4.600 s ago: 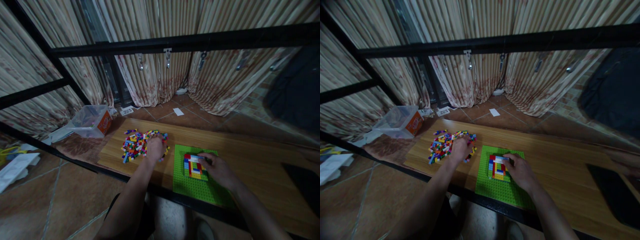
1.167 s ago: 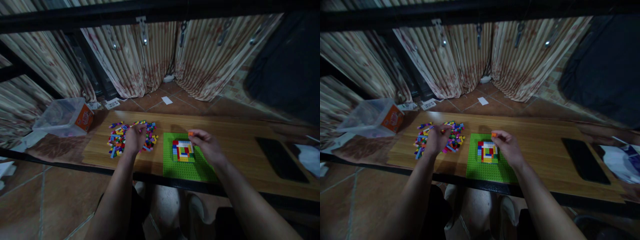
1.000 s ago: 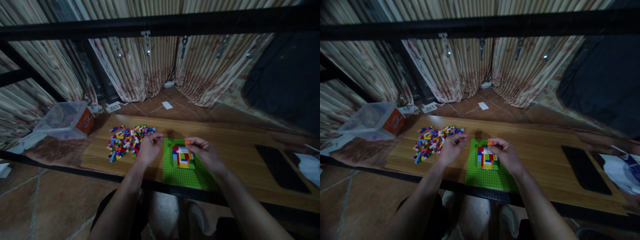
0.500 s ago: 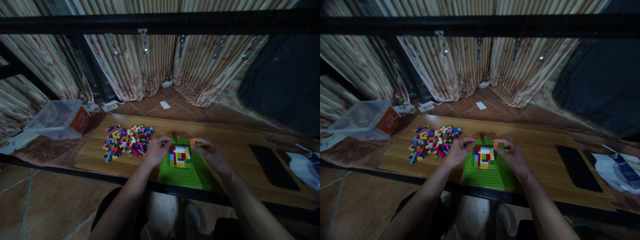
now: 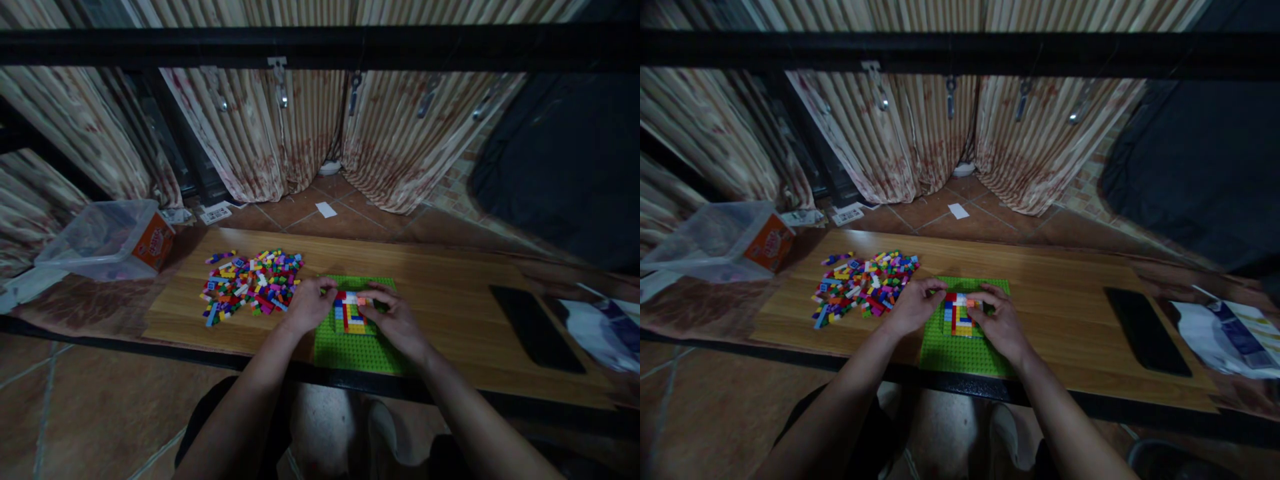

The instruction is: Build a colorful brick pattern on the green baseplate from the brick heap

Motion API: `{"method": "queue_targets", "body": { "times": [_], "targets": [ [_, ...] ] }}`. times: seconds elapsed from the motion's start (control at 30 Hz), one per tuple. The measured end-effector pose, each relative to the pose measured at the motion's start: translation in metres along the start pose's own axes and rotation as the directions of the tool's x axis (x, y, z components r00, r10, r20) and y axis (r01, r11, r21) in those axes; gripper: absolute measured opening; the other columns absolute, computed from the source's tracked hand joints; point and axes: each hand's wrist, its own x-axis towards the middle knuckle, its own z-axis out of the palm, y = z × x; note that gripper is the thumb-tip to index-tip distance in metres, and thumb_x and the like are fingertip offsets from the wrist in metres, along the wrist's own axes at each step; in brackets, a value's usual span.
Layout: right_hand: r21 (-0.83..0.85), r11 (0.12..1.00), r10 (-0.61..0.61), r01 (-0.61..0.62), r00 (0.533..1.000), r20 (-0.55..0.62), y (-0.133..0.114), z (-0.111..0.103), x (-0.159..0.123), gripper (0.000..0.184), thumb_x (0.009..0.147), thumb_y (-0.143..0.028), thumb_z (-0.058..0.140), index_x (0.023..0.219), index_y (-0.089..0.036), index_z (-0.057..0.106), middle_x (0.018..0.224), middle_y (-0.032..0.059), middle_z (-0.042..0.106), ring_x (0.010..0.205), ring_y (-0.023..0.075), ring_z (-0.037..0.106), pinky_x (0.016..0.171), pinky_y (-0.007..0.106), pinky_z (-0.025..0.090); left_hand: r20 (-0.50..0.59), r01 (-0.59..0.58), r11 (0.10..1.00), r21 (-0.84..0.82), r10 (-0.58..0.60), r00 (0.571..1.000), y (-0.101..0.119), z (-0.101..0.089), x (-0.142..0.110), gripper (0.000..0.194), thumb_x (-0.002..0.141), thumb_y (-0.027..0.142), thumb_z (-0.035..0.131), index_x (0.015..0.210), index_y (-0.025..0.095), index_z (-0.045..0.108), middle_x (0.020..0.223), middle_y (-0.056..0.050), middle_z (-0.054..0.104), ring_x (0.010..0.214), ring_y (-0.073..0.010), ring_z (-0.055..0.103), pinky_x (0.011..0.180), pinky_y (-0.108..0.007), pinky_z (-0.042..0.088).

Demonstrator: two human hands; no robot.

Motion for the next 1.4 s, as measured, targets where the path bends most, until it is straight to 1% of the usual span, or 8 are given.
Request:
{"method": "queue_targets", "body": {
  "times": [0.27,0.4,0.53,0.73,0.97,1.1,1.23,1.4],
  "targets": [
    [-0.044,0.999,0.008,-0.006,1.0,0.03,0.0,0.0,-0.004,0.026,0.078,-0.038,0.066,0.102,-0.031,0.073,0.133,0.0068,0.054,0.127,0.0254,0.046,0.107,0.051,0.033,0.004,0.013,0.998,0.053,-0.014,1.0,0.005,-0.001,-0.002,0.024,0.084,0.021,0.053,0.098,0.018,0.072,0.092,-0.004,0.075,0.083,-0.0182,0.069,0.082,-0.028,0.054],
    [-0.087,0.996,-0.009,0.009,1.0,0.003,-0.002,-0.001,-0.005,0.026,0.078,-0.035,0.066,0.103,-0.03,0.072,0.131,0.0065,0.056,0.126,0.0252,0.046,0.108,0.051,0.032,0.021,0.009,0.997,0.082,-0.011,1.0,0.005,-0.001,-0.002,0.025,0.084,0.021,0.053,0.1,0.018,0.072,0.092,-0.004,0.075,0.081,-0.0177,0.068,0.08,-0.027,0.053],
    [-0.049,0.999,0.002,-0.004,0.999,-0.037,-0.005,-0.001,-0.003,0.028,0.078,-0.035,0.066,0.104,-0.028,0.071,0.128,0.0065,0.057,0.122,0.0239,0.051,0.107,0.048,0.034,0.025,0.011,0.995,0.097,-0.013,1.0,0.004,-0.001,-0.001,0.026,0.084,0.021,0.053,0.101,0.017,0.071,0.096,-0.005,0.074,0.079,-0.0175,0.068,0.078,-0.027,0.052],
    [0.0,1.0,-0.003,0.003,0.999,-0.042,-0.005,0.001,0.0,0.02,0.079,-0.039,0.065,0.093,-0.027,0.072,0.12,0.0063,0.06,0.116,0.0231,0.055,0.104,0.046,0.038,0.039,-0.046,0.996,0.082,0.043,0.998,0.005,0.001,-0.002,0.024,0.085,0.022,0.051,0.092,0.02,0.073,0.086,-0.001,0.074,0.075,-0.0148,0.066,0.07,-0.023,0.049],
    [-0.122,0.99,-0.078,0.075,0.997,-0.015,-0.015,0.0,-0.005,0.016,0.079,-0.036,0.065,0.09,-0.026,0.072,0.126,0.0079,0.055,0.122,0.0249,0.05,0.105,0.047,0.036,0.143,-0.103,0.992,0.071,0.092,0.986,0.01,0.002,-0.004,0.026,0.086,0.023,0.049,0.092,0.02,0.074,0.073,0.002,0.071,0.061,-0.0114,0.059,0.059,-0.022,0.042],
    [-0.2,0.972,-0.126,0.126,0.992,0.012,-0.02,0.0,-0.006,0.016,0.084,-0.034,0.059,0.091,-0.025,0.07,0.128,0.0083,0.053,0.121,0.0256,0.05,0.104,0.046,0.038,0.134,-0.124,0.99,0.073,0.114,0.984,0.009,0.002,-0.004,0.026,0.086,0.025,0.048,0.09,0.021,0.074,0.076,0.001,0.072,0.064,-0.012,0.061,0.063,-0.022,0.043],
    [-0.293,0.934,-0.199,0.206,0.979,0.054,-0.022,-0.002,-0.007,0.016,0.086,-0.031,0.056,0.092,-0.026,0.069,0.129,0.0074,0.054,0.122,0.0275,0.049,0.105,0.049,0.038,0.136,-0.121,0.99,0.075,0.11,0.985,0.006,0.002,-0.003,0.026,0.086,0.027,0.049,0.09,0.022,0.074,0.074,0.002,0.072,0.061,-0.0119,0.06,0.06,-0.022,0.043],
    [-0.336,0.916,-0.206,0.221,0.975,0.079,-0.022,-0.005,-0.007,0.018,0.088,-0.033,0.052,0.092,-0.025,0.068,0.129,0.0082,0.053,0.121,0.0282,0.05,0.103,0.048,0.04,0.103,-0.11,0.991,0.077,0.102,0.989,0.003,0.002,-0.003,0.025,0.085,0.026,0.049,0.089,0.021,0.073,0.077,0.001,0.073,0.065,-0.0128,0.061,0.061,-0.022,0.045]
  ]
}}
